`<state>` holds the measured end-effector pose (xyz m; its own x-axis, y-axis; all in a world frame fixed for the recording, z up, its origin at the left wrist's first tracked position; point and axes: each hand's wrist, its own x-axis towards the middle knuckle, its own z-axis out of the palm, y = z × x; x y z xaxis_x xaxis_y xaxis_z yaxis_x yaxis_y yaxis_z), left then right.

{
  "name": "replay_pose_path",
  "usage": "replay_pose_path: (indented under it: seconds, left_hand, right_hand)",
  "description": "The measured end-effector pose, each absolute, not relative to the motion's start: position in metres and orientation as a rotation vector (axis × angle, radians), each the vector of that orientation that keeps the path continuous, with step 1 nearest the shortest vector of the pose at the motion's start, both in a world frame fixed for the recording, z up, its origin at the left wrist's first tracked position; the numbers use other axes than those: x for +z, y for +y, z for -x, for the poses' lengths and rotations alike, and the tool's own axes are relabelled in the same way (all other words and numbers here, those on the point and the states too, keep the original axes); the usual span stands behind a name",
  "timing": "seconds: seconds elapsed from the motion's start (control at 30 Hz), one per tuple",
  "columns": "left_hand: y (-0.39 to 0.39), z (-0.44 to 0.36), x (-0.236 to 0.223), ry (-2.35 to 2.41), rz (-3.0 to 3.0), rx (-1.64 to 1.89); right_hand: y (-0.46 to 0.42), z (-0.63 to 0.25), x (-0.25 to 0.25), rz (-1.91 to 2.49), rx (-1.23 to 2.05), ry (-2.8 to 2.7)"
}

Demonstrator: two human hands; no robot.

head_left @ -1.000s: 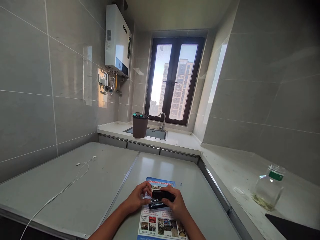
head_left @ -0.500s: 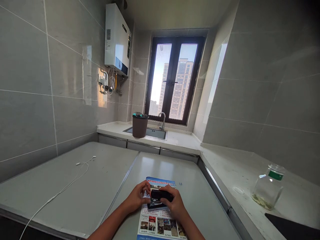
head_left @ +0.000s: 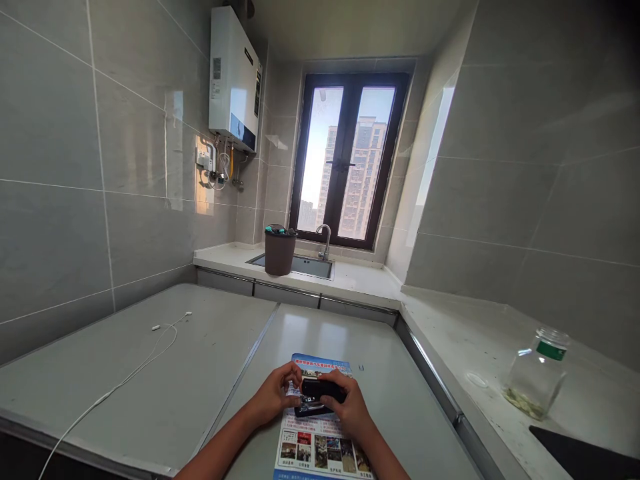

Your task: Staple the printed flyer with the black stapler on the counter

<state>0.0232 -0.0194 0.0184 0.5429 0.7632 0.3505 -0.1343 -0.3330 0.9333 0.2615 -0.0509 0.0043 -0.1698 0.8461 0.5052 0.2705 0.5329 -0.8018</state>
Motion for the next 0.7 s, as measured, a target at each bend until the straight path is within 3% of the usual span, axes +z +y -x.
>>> replay_pose_path:
  seconds: [0.7]
  left_hand:
    - [-0.01, -0.025, 0.005, 0.51, -1.586, 1.078]
  right_hand:
    - [-0.05, -0.258, 0.003, 0.951, 0.725, -1.721]
